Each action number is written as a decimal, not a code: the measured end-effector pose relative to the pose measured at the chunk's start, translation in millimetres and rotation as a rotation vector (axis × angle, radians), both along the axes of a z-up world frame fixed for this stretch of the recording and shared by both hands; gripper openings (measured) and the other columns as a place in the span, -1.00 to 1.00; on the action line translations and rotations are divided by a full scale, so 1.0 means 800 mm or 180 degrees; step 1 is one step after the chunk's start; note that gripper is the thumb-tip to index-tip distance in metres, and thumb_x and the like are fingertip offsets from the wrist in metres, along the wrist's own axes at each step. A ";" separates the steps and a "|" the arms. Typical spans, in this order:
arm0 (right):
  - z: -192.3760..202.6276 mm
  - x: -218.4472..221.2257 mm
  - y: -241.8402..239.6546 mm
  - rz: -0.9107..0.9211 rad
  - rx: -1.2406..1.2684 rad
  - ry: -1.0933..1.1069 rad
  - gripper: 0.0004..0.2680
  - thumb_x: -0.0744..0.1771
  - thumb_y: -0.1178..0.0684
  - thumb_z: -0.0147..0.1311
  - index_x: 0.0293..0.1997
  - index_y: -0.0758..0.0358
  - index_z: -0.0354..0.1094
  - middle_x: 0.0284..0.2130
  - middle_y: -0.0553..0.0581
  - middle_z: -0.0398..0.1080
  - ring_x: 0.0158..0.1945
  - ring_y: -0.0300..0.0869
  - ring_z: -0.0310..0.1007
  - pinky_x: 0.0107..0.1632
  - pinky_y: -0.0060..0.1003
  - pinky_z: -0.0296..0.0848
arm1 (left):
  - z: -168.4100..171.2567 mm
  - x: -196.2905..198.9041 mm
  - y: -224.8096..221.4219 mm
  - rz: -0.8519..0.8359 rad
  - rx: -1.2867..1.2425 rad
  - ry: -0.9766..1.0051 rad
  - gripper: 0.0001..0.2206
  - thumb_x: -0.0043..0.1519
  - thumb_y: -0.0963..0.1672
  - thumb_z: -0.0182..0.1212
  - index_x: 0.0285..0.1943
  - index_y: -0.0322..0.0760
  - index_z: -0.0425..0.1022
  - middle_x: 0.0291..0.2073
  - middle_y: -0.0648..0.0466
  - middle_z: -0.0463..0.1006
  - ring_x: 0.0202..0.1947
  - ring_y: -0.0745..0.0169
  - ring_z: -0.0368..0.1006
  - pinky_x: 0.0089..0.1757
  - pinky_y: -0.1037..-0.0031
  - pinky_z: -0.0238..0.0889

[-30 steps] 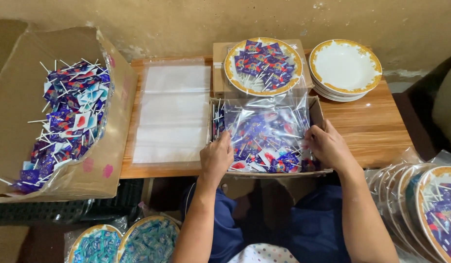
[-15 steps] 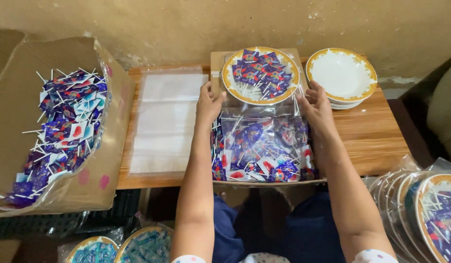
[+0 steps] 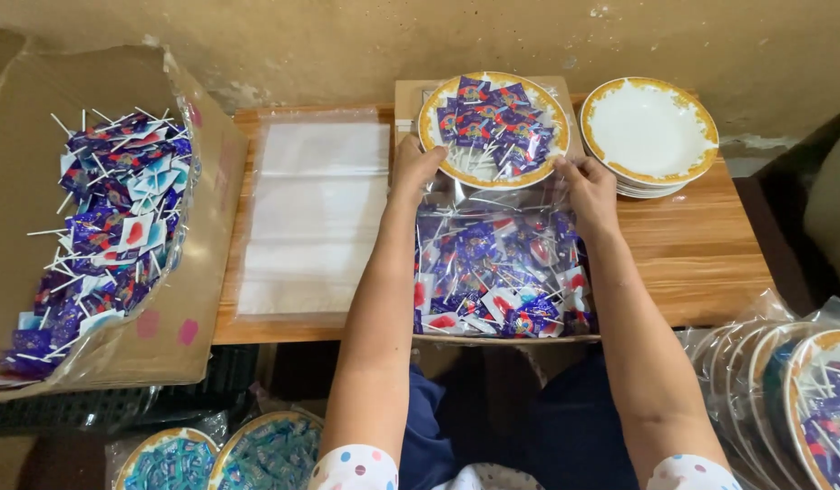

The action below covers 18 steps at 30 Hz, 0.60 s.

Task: The person sorts small blue and red flag-themed items from a large box into smaller boxes and plates, then places plastic bags over the plates.

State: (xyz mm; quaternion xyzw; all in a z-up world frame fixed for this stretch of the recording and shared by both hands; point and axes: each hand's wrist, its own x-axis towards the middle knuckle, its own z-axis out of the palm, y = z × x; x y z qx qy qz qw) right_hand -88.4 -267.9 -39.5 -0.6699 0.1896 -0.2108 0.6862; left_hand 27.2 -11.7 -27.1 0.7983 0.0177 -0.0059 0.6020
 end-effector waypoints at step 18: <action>0.045 -0.079 0.089 0.1492 0.2076 0.0274 -0.85 0.39 0.23 -0.14 0.02 0.47 0.26 -0.11 0.39 0.49 -0.05 0.11 0.61 -0.04 -0.05 0.63 | 0.022 -0.084 0.000 -0.0151 -0.1760 0.0169 -0.54 -0.02 -0.20 0.35 0.10 -0.43 0.47 -0.06 -0.21 0.50 0.02 -0.05 0.48 -0.08 0.10 0.42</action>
